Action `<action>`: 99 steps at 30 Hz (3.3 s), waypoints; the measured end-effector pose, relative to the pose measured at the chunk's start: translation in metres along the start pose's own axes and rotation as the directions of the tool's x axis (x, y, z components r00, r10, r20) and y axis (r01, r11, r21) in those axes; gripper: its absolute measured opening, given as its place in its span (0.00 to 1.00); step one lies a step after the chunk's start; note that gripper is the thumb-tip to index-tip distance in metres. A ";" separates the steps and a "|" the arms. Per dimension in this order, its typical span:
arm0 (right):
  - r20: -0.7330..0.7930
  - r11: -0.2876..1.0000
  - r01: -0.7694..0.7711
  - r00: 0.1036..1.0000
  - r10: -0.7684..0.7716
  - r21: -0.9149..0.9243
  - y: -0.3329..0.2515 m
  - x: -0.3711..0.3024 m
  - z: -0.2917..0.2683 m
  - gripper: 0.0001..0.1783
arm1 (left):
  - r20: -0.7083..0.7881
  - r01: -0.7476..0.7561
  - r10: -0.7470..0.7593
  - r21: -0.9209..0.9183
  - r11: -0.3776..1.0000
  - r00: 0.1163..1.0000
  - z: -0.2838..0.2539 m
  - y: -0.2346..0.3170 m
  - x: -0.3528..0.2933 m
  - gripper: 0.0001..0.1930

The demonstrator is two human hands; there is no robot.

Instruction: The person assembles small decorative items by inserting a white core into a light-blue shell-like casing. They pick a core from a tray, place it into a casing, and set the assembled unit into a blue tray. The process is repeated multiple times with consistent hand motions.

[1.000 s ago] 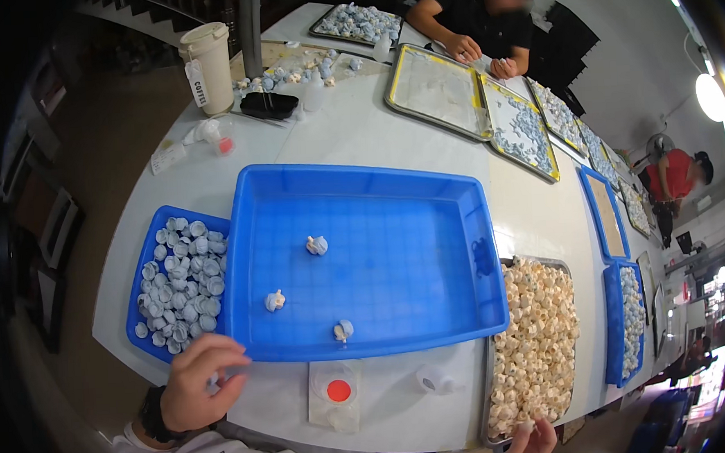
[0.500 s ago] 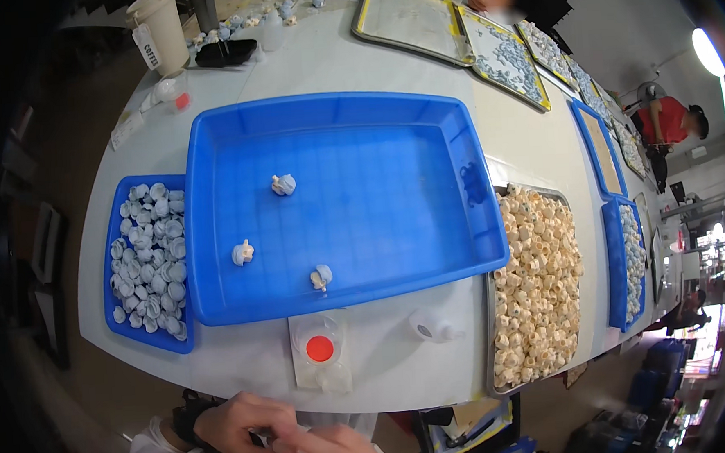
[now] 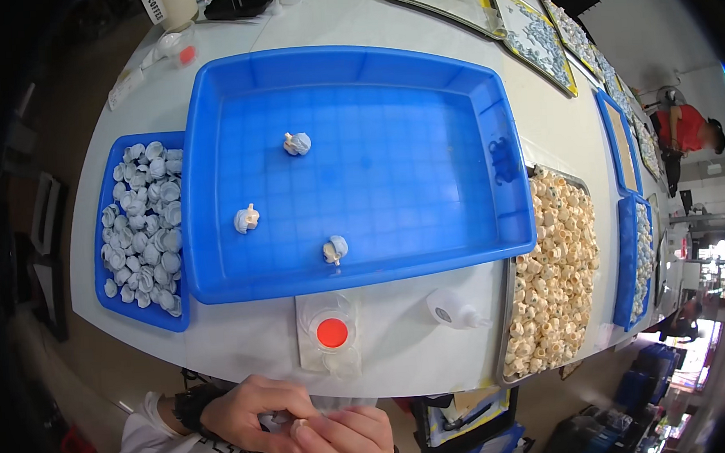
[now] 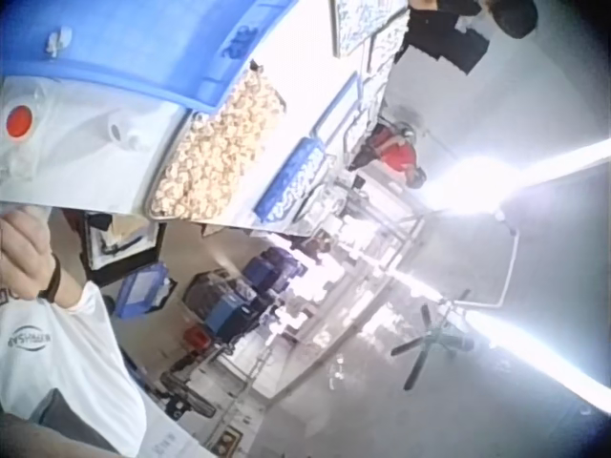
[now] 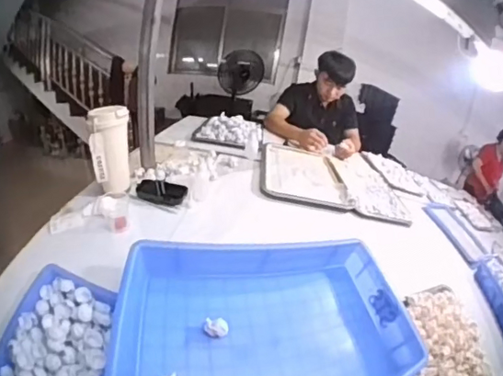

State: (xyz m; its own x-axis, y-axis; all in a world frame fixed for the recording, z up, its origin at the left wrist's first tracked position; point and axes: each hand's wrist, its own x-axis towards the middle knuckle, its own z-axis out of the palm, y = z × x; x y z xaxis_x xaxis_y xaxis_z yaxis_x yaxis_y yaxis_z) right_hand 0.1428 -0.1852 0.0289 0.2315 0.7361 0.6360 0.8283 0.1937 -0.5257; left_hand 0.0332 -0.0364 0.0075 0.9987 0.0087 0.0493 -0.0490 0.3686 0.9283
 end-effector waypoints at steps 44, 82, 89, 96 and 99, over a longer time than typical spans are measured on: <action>0.211 0.862 -0.364 0.867 0.452 -0.352 0.010 0.015 -0.009 0.20 | -0.448 -0.044 -0.036 -0.167 0.985 0.893 0.001 -0.011 -0.010 0.12; -0.154 0.887 -0.339 0.904 0.400 0.312 0.002 -0.027 0.001 0.20 | -0.253 0.246 -0.222 0.069 0.967 0.942 0.005 0.012 -0.019 0.16; -0.129 0.877 -0.328 0.911 0.392 0.351 -0.002 -0.019 0.006 0.19 | -0.278 0.096 -0.039 0.196 0.976 0.960 0.009 0.011 -0.009 0.17; -0.064 0.934 -0.319 0.941 0.332 0.161 -0.002 -0.015 0.005 0.21 | -0.167 0.017 -0.009 0.046 0.999 0.986 0.006 0.010 -0.014 0.21; -0.042 0.945 -0.303 0.950 0.310 0.127 -0.003 -0.012 0.006 0.21 | -0.175 -0.030 0.047 0.099 0.995 0.983 0.009 0.008 -0.013 0.21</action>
State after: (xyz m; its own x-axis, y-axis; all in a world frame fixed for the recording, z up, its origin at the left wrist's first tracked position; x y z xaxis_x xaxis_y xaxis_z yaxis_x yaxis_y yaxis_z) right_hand 0.1347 -0.1912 0.0194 0.4982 0.7322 0.4645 0.6476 0.0420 -0.7608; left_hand 0.0199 -0.0422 0.0173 0.9817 0.1886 0.0281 -0.0801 0.2745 0.9582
